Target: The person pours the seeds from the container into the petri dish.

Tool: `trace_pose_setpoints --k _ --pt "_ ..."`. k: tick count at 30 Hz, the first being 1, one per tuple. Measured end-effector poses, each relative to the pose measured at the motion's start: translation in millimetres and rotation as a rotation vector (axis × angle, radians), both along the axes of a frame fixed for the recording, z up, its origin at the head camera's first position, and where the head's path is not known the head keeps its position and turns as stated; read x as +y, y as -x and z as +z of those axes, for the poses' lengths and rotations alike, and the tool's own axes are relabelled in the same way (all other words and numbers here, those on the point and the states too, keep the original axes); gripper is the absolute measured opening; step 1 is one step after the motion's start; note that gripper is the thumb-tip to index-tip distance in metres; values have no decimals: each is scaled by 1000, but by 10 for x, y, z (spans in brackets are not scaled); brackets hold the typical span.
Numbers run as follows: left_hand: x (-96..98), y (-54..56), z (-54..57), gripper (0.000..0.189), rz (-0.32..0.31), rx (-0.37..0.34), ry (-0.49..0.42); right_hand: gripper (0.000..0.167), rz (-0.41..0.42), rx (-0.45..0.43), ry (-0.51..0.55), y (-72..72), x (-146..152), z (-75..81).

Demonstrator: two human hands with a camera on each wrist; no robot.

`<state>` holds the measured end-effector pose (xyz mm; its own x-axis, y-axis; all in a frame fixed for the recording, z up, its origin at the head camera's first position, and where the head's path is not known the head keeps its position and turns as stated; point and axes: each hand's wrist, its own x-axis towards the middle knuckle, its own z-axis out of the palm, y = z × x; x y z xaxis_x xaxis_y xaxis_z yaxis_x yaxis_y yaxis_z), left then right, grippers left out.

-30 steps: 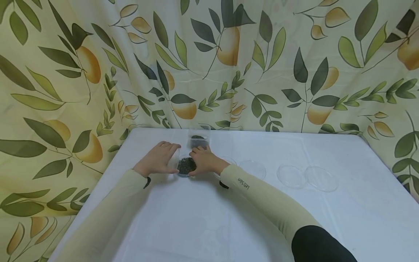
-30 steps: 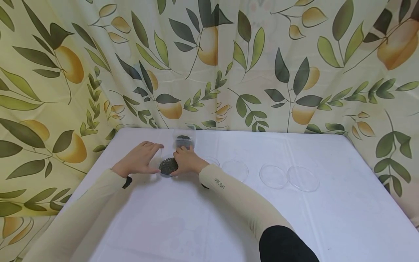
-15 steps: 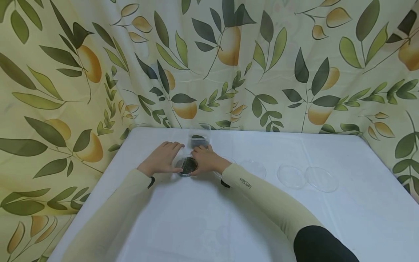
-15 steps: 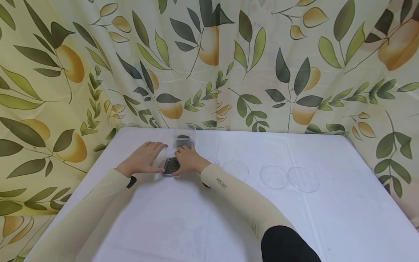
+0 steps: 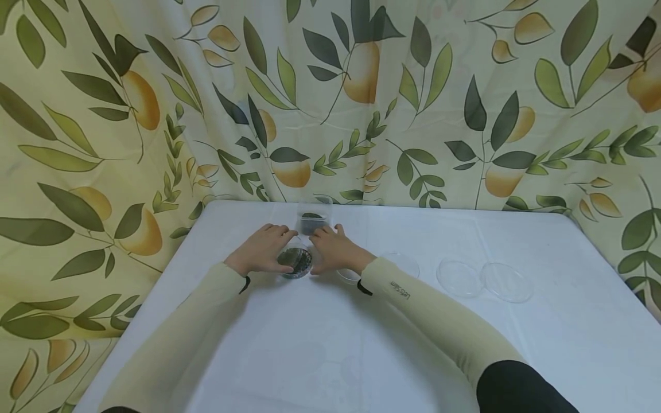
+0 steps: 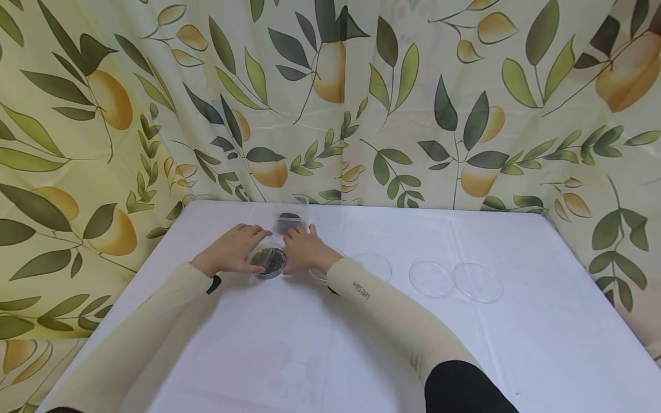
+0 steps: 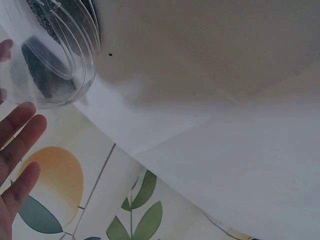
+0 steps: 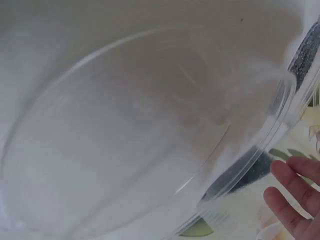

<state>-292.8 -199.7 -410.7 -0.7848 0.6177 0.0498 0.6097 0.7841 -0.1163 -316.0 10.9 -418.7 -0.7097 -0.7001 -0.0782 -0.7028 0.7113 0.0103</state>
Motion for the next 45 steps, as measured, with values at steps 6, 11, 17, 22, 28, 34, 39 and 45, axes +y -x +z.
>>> trace_pose_setpoints --k 6,11,17,22,28,34,39,45 --pt "55 23 -21 84 15 -9 4 87 8 26 -10 -30 87 25" --pt "108 30 -25 83 26 -37 14 88 2 19 -16 -66 149 43" --pt "148 36 -30 81 34 -51 39 87 2 18 -8 -92 200 38" --pt "180 46 -42 80 23 -46 35 86 6 36 -6 -109 240 45" --pt "221 71 -86 76 6 -37 41 87 8 45 -11 -116 290 33" --pt "260 76 -112 73 23 -52 51 86 4 50 20 -143 344 54" --pt "276 73 -142 76 50 -84 65 85 -11 60 29 -176 403 96" --pt "271 55 -168 81 68 -93 74 82 -28 67 45 -186 503 124"
